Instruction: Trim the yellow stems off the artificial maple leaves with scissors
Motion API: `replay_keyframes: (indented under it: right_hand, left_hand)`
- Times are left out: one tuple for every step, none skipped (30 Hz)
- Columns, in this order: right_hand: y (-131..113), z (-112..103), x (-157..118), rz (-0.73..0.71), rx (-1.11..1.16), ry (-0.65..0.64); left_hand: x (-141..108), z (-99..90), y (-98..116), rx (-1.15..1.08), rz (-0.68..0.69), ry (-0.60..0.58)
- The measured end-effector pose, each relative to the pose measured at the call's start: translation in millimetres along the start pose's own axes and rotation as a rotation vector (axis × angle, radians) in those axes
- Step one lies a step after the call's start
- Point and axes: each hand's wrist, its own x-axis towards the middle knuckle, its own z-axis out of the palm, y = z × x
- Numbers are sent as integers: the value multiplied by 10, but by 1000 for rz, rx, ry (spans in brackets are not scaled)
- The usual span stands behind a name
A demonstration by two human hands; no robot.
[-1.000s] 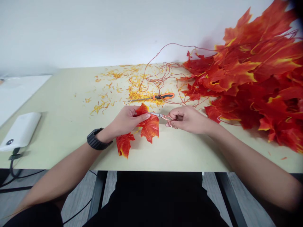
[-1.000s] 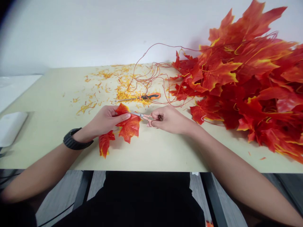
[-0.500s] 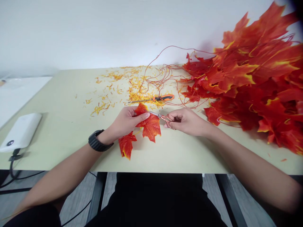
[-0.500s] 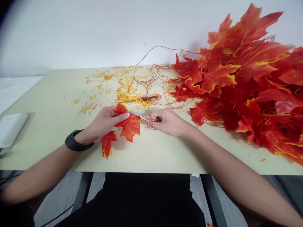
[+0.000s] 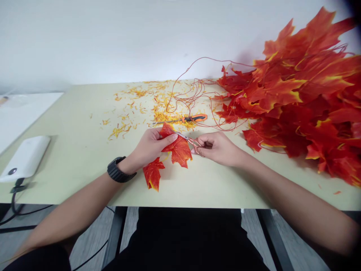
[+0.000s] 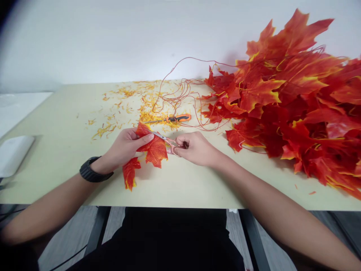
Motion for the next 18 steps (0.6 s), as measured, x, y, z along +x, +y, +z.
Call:
replay_keyframes:
  right_hand:
    - [-3,10,0,0,6,7]
    - [-5,19,-1,2,11,11]
    - [-7,29,-2,4,16,13]
    - [-7,38,-4,6,20,14]
    - [-4,47,-5,6,24,16]
    - [0,55,-6,6,25,16]
    - [5,63,-5,5,24,20]
    - [12,70,-5,3,22,24]
    - [20,76,-3,-1,21,27]
    - [27,82,-1,-7,21,29]
    - [33,87,1,-14,20,31]
    - [37,93,3,-21,20,36]
    - [40,99,5,-27,20,42]
    - [40,104,6,-31,18,47]
    - [39,110,7,-34,17,53]
    - [36,116,7,-35,16,60]
    - [33,122,7,-35,16,66]
    - [29,127,6,-36,17,71]
  left_hand:
    - [1,1,-4,1,0,3]
    - [3,3,-8,-1,2,9]
    - [6,4,-14,-7,4,14]
    - [9,6,-20,-16,9,16]
    - [14,7,-26,-28,16,15]
    - [18,8,-33,-38,23,16]
    - [22,10,-39,-44,30,17]
    - [26,10,-46,-47,37,21]
    - [29,11,-51,-47,44,25]
    - [30,11,-56,-46,49,29]
    - [31,11,-61,-44,53,31]
    - [32,11,-66,-42,56,31]
    - [33,12,-71,-41,58,33]
    - [34,14,-75,-43,62,40]
    - [36,17,-79,-46,70,51]
    - [39,22,-81,-49,82,68]
    - [44,29,-82,-48,96,89]
    - [49,38,-81,-45,111,110]
